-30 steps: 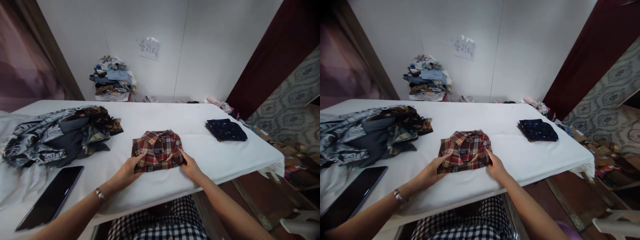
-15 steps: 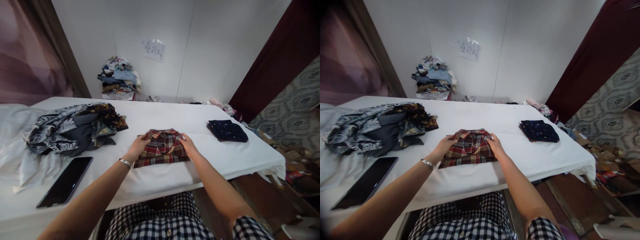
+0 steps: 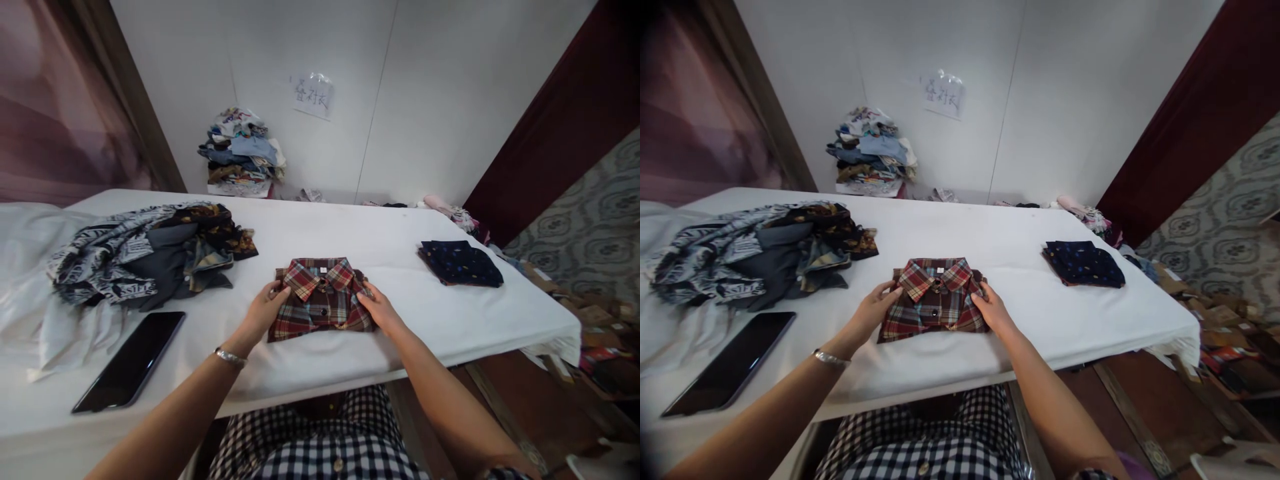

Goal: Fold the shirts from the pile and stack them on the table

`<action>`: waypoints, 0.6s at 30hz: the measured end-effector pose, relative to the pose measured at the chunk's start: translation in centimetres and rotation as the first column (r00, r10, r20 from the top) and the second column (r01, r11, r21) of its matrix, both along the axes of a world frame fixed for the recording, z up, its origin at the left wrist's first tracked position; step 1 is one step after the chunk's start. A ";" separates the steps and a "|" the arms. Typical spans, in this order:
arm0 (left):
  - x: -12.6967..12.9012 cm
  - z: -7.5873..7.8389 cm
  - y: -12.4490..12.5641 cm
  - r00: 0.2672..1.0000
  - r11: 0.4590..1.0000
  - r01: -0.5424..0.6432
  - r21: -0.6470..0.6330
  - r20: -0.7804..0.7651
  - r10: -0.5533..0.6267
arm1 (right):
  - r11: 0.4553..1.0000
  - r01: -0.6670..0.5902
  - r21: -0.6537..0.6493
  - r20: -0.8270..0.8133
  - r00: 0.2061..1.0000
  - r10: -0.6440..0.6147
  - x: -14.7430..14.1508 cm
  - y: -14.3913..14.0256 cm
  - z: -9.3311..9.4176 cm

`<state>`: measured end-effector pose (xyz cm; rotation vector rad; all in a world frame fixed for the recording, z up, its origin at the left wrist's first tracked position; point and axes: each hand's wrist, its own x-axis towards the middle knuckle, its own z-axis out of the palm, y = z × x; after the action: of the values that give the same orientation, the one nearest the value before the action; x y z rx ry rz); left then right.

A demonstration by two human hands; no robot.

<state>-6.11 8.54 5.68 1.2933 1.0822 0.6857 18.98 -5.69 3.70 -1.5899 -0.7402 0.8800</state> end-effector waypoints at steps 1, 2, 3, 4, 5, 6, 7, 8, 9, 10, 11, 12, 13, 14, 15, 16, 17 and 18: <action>0.4 0.3 0.2 1.000 1.000 -0.009 0.013 0.004 0.009 | 1.000 0.016 0.007 0.012 1.000 -0.016 0.0 0.2 0.3; 0.8 0.4 0.3 1.000 0.999 -0.010 0.042 0.020 0.009 | 0.999 0.033 0.024 0.033 0.999 -0.034 0.0 0.4 0.6; 1.2 0.4 0.4 0.999 0.996 -0.005 0.089 0.046 0.000 | 0.997 0.049 0.052 0.065 0.997 -0.052 0.0 0.6 0.8; 1.5 0.3 0.4 0.997 0.989 0.003 0.150 0.071 -0.013 | 0.995 0.060 0.085 0.111 0.991 -0.069 0.0 0.6 0.9; 1.8 0.0 0.4 0.996 0.977 0.007 0.213 0.081 -0.025 | 0.992 0.064 0.113 0.165 0.983 -0.082 0.1 0.6 0.8; 1.9 -0.4 0.4 0.997 0.965 0.011 0.261 0.068 -0.030 | 0.990 0.060 0.124 0.224 0.971 -0.087 0.2 0.6 0.7; 1.9 -0.7 0.4 0.999 0.960 0.016 0.281 0.037 -0.027 | 0.993 0.045 0.112 0.283 0.956 -0.075 0.3 0.5 0.4; 1.9 -1.0 0.4 1.000 0.962 0.022 0.271 0.000 -0.023 | 0.996 0.025 0.083 0.337 0.940 -0.052 0.4 0.4 0.1; 1.7 -1.1 0.5 0.999 0.972 0.025 0.235 -0.028 -0.019 | 0.999 0.008 0.046 0.383 0.923 -0.025 0.6 0.3 -0.2; 1.6 -1.1 0.7 0.999 0.983 0.028 0.182 -0.043 -0.021 | 1.000 -0.005 0.007 0.422 0.907 0.002 0.8 0.2 -0.4; 1.4 -1.0 0.9 0.999 0.992 0.035 0.121 -0.043 -0.030 | 1.000 -0.008 -0.030 0.459 0.888 0.021 1.1 0.1 -0.5; 1.3 -0.8 1.1 0.999 0.997 0.044 0.063 -0.031 -0.042 | 0.998 -0.001 -0.058 0.496 0.868 0.030 1.3 0.2 -0.5; 1.2 -0.5 1.4 0.998 0.998 0.052 0.020 -0.020 -0.051 | 0.997 0.016 -0.080 0.532 0.846 0.029 1.5 0.3 -0.3; 1.3 -0.1 1.7 0.998 0.999 0.051 -0.004 -0.021 -0.051 | 0.995 0.037 -0.095 0.561 0.827 0.023 1.8 0.6 -0.1; 1.4 0.3 2.0 0.999 0.999 0.042 -0.013 -0.033 -0.043 | 0.993 0.056 -0.107 0.582 0.813 0.016 1.9 1.0 0.2; 1.7 0.6 2.3 0.998 1.000 0.028 -0.012 -0.050 -0.029 | 0.991 0.073 -0.114 0.596 0.803 0.009 2.1 1.5 0.5; 2.1 0.8 2.6 0.997 1.000 0.010 0.020 -0.076 -0.008 | 0.989 0.085 -0.119 0.603 0.798 0.004 2.2 2.1 0.8; 2.5 1.0 2.8 0.995 0.998 -0.001 0.057 -0.100 0.007 | 0.988 0.090 -0.126 0.605 0.796 0.004 2.2 2.8 1.0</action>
<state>-3.57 11.36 6.67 1.3873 1.1538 0.6644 21.20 -2.93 4.71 -2.0474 -1.0970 0.3777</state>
